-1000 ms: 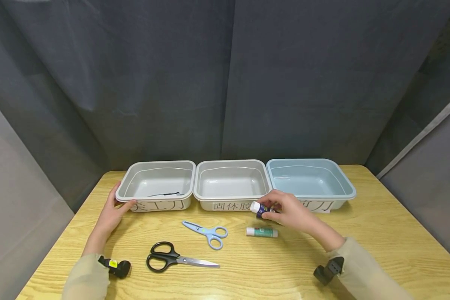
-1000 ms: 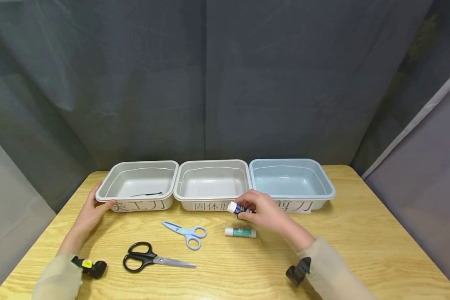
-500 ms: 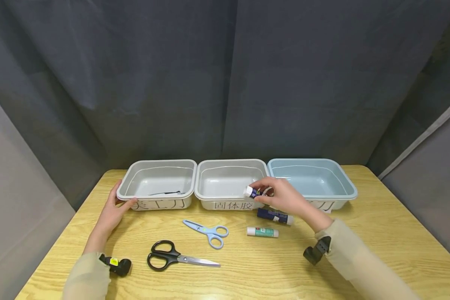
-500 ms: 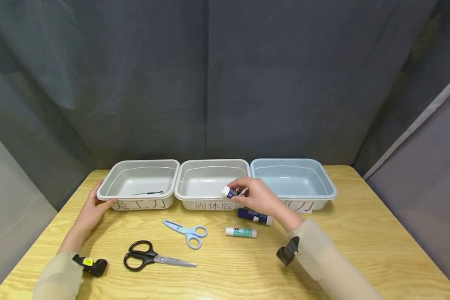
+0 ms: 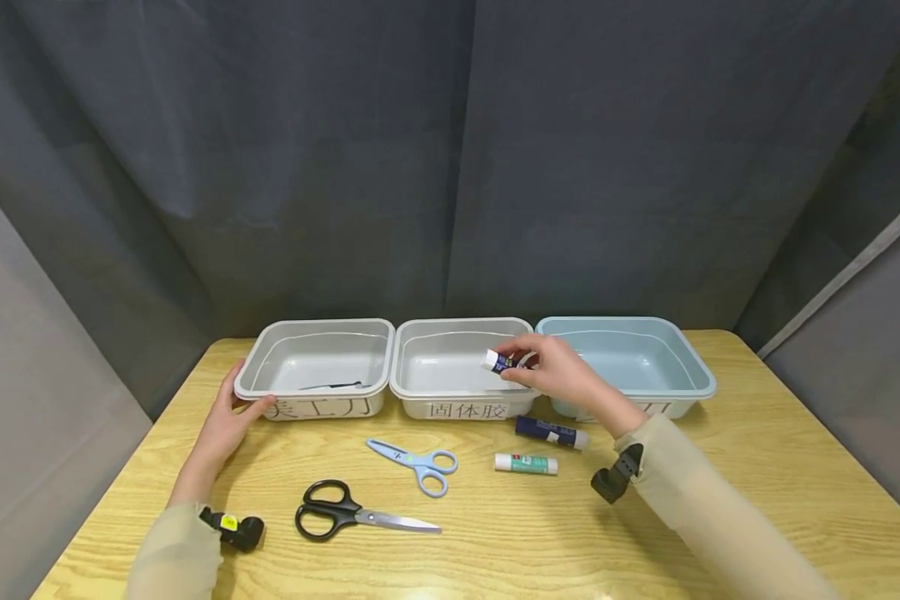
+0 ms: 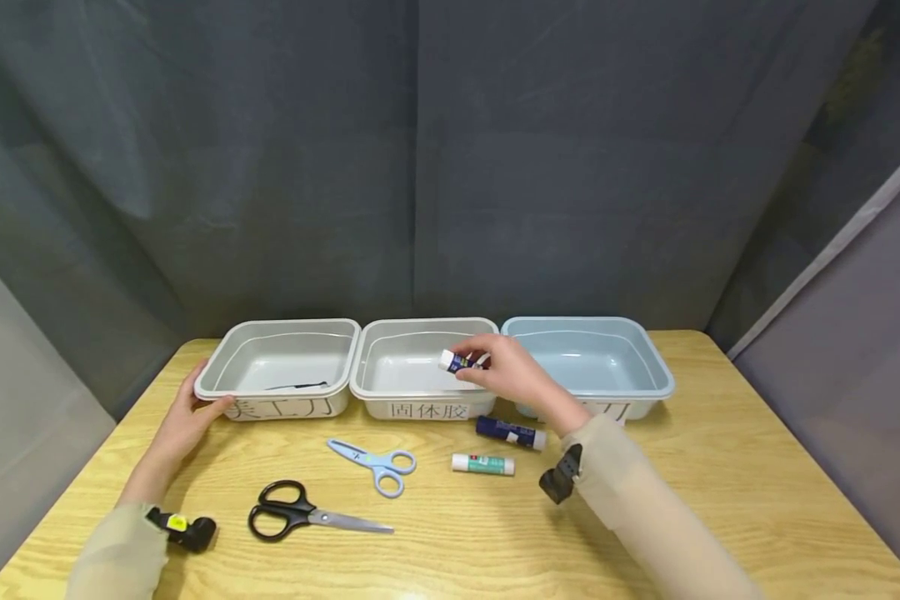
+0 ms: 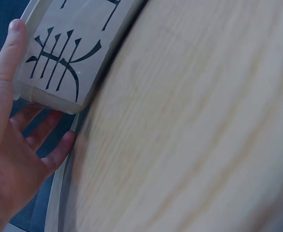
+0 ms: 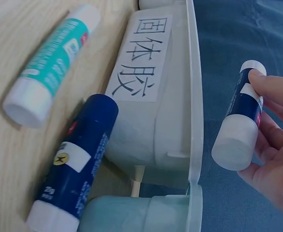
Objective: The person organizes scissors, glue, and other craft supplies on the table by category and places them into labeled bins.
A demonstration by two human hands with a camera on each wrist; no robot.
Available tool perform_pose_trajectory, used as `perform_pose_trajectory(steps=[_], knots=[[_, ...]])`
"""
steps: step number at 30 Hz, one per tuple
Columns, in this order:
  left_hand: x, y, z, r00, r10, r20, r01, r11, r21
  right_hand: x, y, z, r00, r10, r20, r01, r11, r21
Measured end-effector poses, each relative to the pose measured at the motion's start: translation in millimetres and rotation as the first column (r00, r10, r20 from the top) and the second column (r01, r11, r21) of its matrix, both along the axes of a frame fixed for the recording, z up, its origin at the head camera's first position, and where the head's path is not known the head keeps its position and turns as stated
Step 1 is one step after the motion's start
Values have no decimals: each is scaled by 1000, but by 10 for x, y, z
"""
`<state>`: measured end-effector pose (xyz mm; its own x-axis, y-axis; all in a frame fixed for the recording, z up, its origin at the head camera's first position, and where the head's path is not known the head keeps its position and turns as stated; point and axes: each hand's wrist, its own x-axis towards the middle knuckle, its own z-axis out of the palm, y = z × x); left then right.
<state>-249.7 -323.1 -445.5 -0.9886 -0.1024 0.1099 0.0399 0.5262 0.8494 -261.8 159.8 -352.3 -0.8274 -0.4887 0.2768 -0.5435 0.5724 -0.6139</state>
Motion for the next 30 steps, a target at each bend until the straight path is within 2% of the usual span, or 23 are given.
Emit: perform_pose_trajectory(steps=[13,21,30], knots=[[-9,-15,-30,1000,3,6,-3,1000,-1,-201,-110,6,998,-49,38,48,999,10],[-5,1,-16,1000,5,10,-5,1000,-4,-279,-136,-47,997,-50,62,50,999,15],[1,-4,-17,1000,8,9,-8,1000,7,-401,-202,-117,999,-21,37,19,998,53]])
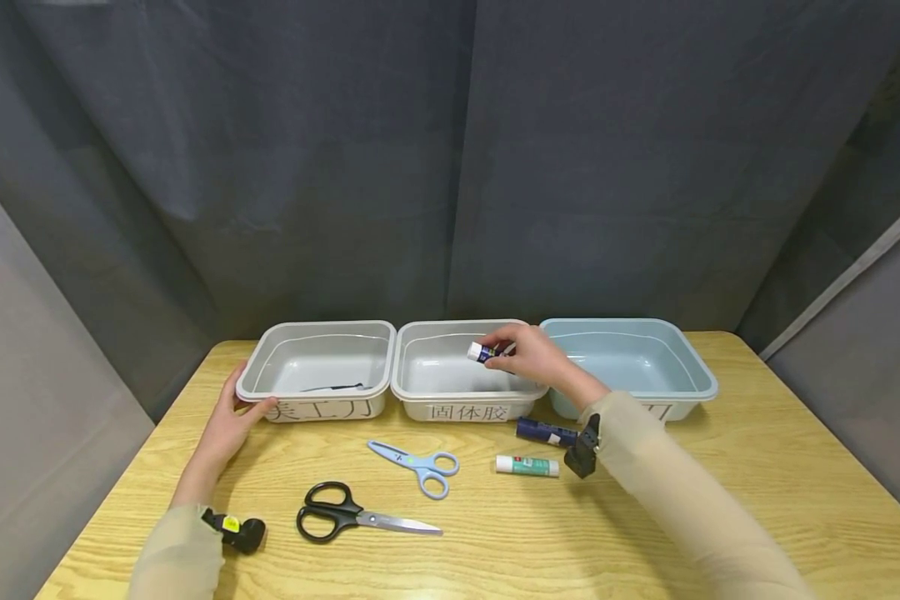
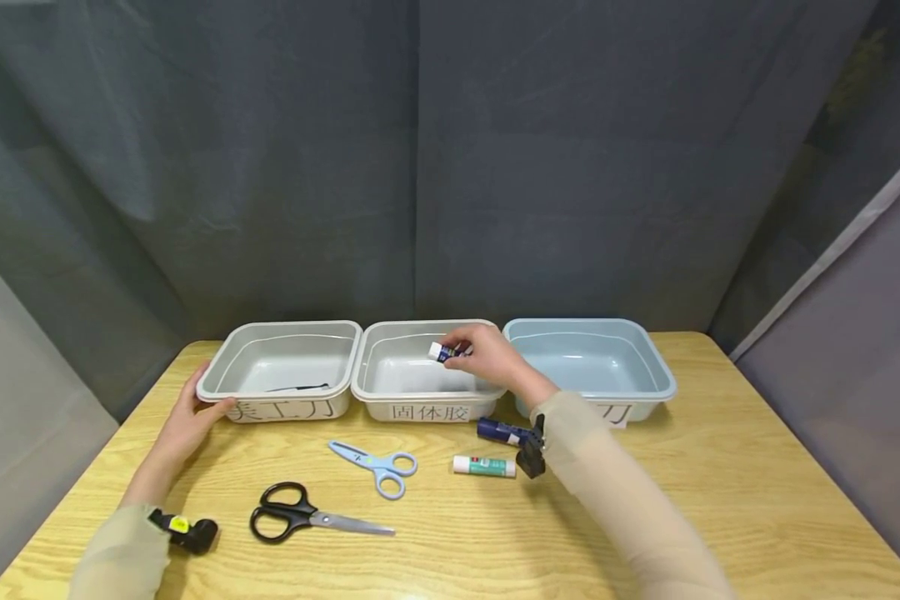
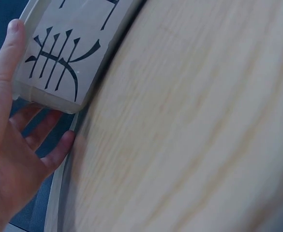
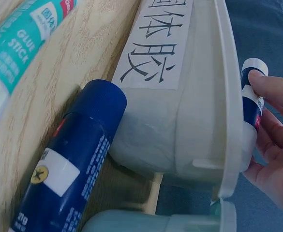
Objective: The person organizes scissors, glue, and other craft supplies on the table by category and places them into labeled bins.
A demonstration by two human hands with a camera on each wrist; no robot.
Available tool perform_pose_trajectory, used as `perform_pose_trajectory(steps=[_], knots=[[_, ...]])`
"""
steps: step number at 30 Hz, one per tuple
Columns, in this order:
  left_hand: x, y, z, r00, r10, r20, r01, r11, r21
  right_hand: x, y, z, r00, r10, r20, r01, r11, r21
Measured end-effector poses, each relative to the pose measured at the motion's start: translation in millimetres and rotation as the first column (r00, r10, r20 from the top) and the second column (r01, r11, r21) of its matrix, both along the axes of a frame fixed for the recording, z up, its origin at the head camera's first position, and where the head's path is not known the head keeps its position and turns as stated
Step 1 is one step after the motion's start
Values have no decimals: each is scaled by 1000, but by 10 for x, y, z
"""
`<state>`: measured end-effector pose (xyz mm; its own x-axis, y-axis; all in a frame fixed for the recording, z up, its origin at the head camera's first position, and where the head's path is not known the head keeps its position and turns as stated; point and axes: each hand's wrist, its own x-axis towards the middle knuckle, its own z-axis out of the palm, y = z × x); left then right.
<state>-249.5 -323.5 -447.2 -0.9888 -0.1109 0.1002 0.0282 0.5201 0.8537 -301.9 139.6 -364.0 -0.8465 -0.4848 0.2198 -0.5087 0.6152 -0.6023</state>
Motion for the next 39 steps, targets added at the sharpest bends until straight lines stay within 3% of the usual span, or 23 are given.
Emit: perform_pose_trajectory(steps=[9,19,39], knots=[[7,-8,-12,1000,3,3,-3,1000,9,-130,-119,-94,1000,23,-3,-23,999,39],[4,-16,-12,1000,4,14,-4,1000,2,-286,-231,-236,999,-43,22,41,993,113],[-1,-60,-49,999,-7,-33,7,1000,3,-401,-385,-395,997,-31,69,13,970,241]])
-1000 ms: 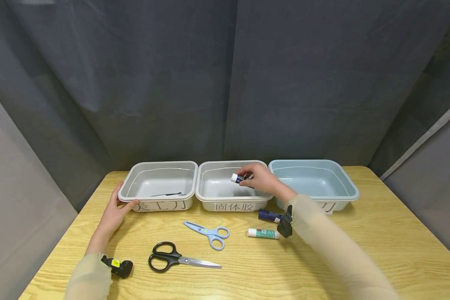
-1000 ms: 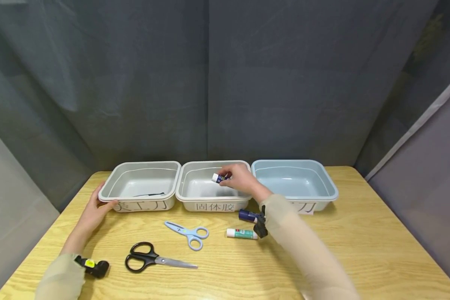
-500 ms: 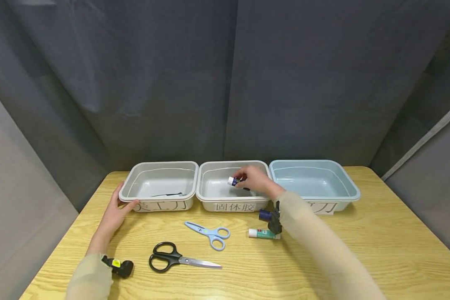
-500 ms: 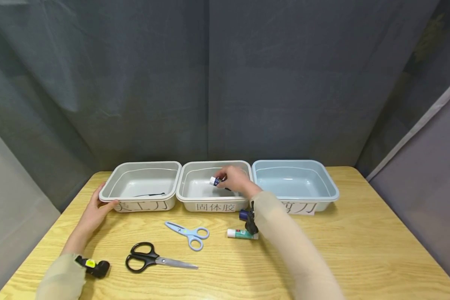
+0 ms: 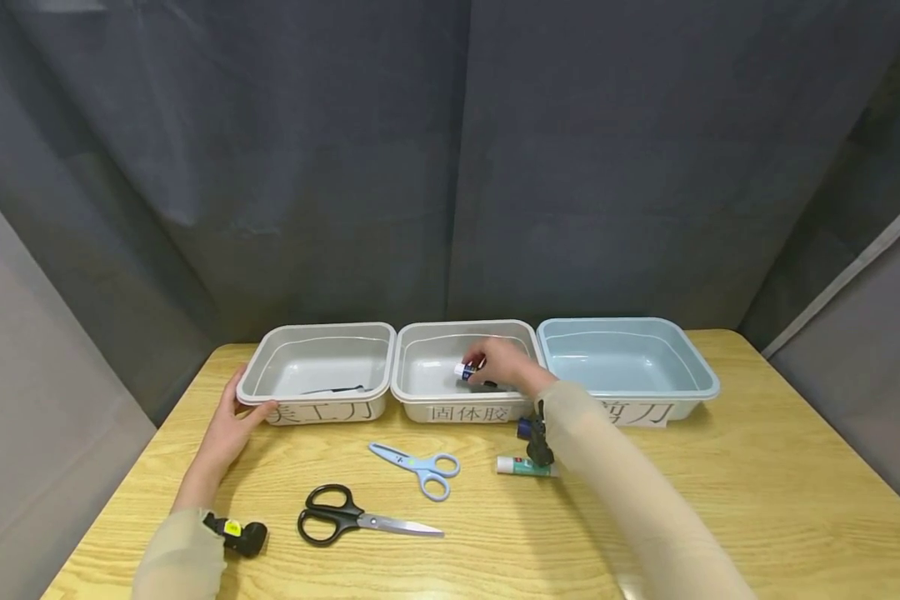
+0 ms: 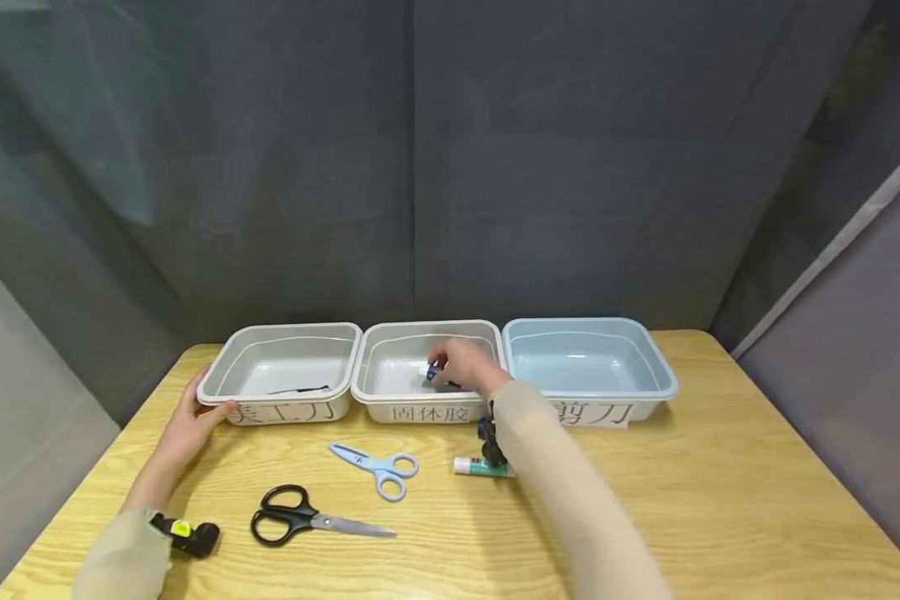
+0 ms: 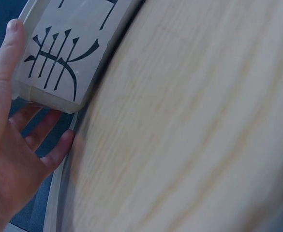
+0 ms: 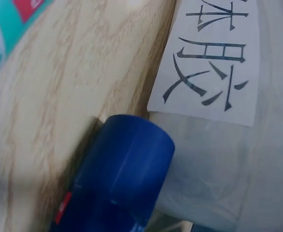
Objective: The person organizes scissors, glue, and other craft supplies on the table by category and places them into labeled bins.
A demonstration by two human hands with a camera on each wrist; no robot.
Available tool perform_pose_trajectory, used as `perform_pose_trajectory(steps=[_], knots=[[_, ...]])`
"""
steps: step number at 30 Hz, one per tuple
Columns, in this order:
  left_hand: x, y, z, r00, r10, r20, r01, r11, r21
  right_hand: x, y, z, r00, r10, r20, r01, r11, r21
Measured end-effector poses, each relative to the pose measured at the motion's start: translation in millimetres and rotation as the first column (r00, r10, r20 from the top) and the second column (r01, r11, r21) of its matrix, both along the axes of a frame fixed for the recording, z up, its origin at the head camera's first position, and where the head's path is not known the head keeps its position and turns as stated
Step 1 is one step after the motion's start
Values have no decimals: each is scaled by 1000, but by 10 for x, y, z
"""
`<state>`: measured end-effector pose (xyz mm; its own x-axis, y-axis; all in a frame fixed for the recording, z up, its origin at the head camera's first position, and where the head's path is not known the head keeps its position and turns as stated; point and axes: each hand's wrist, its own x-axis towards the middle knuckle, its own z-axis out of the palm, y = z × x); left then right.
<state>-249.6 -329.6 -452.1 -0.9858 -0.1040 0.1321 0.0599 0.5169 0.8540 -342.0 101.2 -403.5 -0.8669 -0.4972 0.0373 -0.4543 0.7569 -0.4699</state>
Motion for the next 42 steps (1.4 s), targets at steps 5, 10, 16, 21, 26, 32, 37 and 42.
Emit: perform_pose_trajectory(steps=[5,10,16,21,26,32,37,42], knots=[[14,15,20,1000,-11,-6,11,1000,-2,-24,-7,-31,1000,-21,12,20,998,52],[12,21,8,1000,1,-3,-1,1000,-6,-34,-2,-48,1000,-23,19,22,996,86],[-1,12,18,1000,0,-3,0,1000,-2,-35,-20,-46,999,-35,28,31,990,135],[1,20,22,1000,5,7,-5,1000,-1,-34,-19,-41,999,-38,22,34,989,142],[-8,33,27,1000,1,2,-1,1000,5,-27,12,-26,998,-51,24,48,994,95],[-12,42,35,1000,-5,-1,5,1000,4,9,56,40,997,-76,34,75,997,37],[-4,33,52,1000,-16,-9,16,1000,11,68,112,114,999,-35,-6,35,999,-20],[-9,33,52,1000,-11,-2,11,1000,8,124,185,165,999,-18,-26,16,998,-60]])
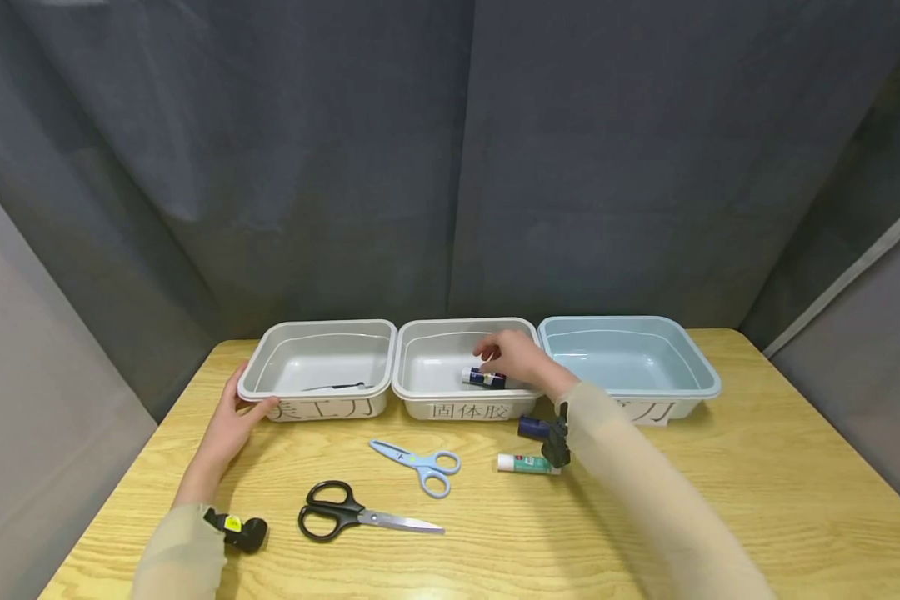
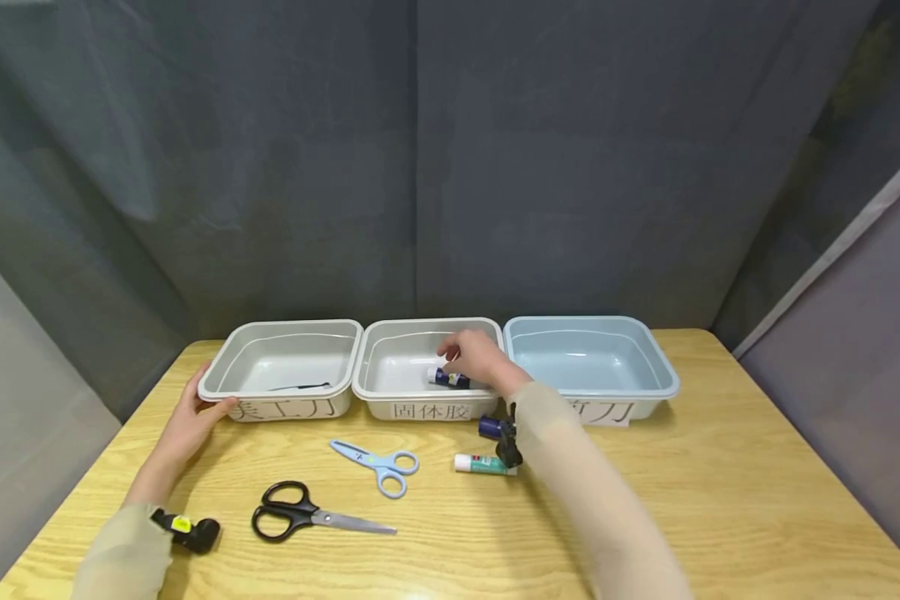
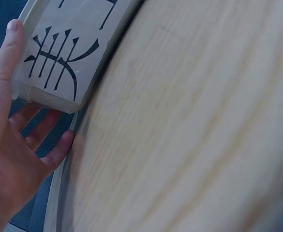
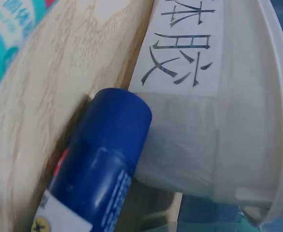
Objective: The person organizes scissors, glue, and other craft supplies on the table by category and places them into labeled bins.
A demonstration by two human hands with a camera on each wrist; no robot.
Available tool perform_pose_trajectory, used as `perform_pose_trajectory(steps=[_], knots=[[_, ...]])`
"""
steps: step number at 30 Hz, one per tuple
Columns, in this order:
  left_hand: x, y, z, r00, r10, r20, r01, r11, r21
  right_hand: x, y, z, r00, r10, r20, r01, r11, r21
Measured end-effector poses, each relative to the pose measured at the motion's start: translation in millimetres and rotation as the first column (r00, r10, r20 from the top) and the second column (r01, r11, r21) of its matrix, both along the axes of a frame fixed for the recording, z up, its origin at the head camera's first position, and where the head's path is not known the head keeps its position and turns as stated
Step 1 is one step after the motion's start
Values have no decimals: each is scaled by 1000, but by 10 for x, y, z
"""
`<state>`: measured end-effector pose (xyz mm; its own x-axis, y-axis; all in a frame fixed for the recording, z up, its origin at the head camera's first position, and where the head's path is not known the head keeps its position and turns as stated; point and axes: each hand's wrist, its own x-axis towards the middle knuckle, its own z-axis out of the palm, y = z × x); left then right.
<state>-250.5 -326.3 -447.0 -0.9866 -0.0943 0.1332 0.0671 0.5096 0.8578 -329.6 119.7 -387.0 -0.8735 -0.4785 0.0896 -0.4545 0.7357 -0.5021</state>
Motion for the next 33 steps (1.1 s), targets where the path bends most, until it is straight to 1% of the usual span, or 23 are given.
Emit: perform_pose_trajectory(steps=[7,11,15,20,23,26,30,33], knots=[[12,1,-22,1000,5,1,-5,1000,-6,95,79,36,999,-8,-44,7,999,-32],[14,5,-15,1000,2,1,-2,1000,0,177,137,66,994,27,-102,-32,998,-46],[10,4,-11,1000,2,9,-2,1000,0,276,193,102,989,51,-139,-60,996,-64],[10,16,-12,1000,4,15,-4,1000,2,401,275,129,990,39,-136,-54,992,-112],[13,25,3,1000,-2,4,2,1000,13,482,325,153,991,11,-133,-29,991,-134],[21,32,24,1000,-6,-4,6,1000,19,561,373,176,991,2,-133,-21,989,-144],[39,42,33,1000,-6,-3,6,1000,19,667,441,183,992,13,-129,-33,987,-157],[41,47,21,1000,-7,-3,7,1000,21,747,497,170,989,9,-149,-34,985,-167]])
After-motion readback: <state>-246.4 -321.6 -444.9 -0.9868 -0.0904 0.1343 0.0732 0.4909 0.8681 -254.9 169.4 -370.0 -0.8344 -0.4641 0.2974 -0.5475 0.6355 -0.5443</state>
